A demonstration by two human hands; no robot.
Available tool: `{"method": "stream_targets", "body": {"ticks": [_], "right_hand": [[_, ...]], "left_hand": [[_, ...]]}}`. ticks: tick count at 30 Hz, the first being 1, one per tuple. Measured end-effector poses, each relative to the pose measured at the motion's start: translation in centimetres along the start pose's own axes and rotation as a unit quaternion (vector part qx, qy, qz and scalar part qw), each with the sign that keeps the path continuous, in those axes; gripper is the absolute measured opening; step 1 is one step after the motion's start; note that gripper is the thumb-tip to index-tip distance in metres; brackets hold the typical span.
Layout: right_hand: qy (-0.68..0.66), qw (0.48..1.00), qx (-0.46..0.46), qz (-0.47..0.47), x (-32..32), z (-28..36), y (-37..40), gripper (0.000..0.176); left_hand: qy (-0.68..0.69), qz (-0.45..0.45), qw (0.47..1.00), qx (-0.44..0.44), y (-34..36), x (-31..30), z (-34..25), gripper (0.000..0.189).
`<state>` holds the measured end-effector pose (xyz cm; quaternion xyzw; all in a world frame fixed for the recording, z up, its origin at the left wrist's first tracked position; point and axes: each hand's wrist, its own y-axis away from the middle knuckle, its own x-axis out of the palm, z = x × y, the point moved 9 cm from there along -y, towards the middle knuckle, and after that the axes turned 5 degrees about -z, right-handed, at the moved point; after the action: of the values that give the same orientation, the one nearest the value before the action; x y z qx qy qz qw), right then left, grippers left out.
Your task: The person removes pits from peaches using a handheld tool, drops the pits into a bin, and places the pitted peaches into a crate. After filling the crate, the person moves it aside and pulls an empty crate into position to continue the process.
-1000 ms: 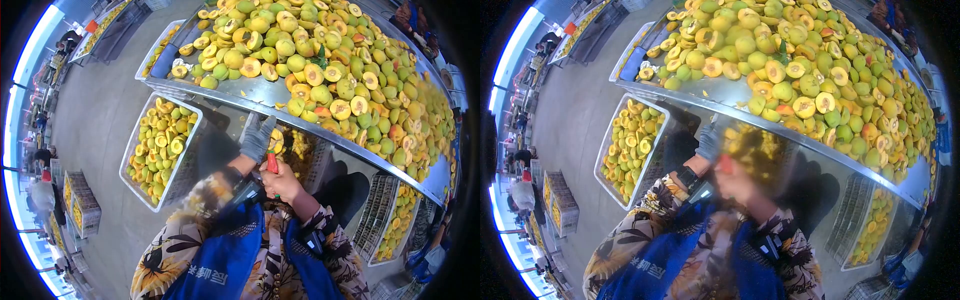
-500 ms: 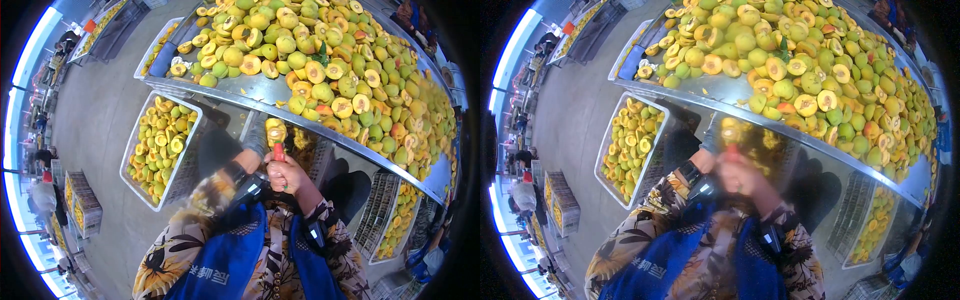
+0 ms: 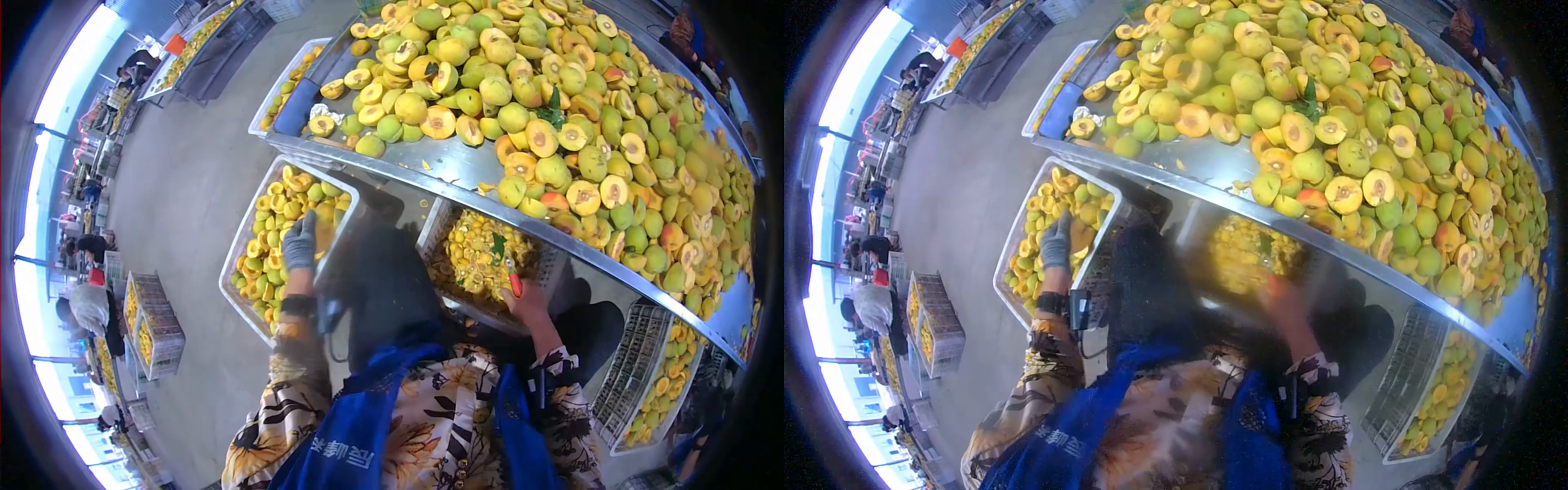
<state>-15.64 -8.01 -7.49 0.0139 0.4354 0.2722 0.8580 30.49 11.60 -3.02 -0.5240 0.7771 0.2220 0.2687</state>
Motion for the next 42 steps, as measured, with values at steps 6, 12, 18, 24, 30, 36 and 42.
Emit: {"method": "stream_targets", "body": {"ticks": [6,12,18,24,30,36,42], "right_hand": [[0.057,0.995,-0.041,0.071,6.3,-4.3,-0.2,0.037],[0.020,0.998,-0.053,-0.012,3.4,-0.3,0.1,0.030],[-0.042,0.998,0.036,0.013,1.2,0.5,1.4,0.032],[-0.248,0.959,0.135,0.036,0.1,0.7,1.8,0.025],[-0.554,0.815,0.103,0.135,-0.4,6.6,2.3,0.024],[-0.681,0.671,0.114,0.269,-0.4,10.4,4.8,0.031],[-0.633,0.709,0.141,0.278,0.0,10.1,5.8,0.031]], "left_hand": [[-0.210,-0.141,0.906,0.339,0.0,-1.7,-14.7,0.040],[-0.483,0.170,0.835,0.199,-3.3,13.1,-21.4,0.057],[-0.493,0.225,0.806,0.236,-6.5,16.3,-20.6,0.051],[-0.026,0.169,0.952,0.255,-4.2,11.7,-20.4,0.046],[0.562,0.325,0.761,0.012,6.2,10.4,-20.7,0.048],[0.447,0.549,0.705,-0.039,18.4,18.8,-18.0,0.038],[0.382,0.559,0.732,-0.079,23.6,19.3,-18.4,0.032]]}}
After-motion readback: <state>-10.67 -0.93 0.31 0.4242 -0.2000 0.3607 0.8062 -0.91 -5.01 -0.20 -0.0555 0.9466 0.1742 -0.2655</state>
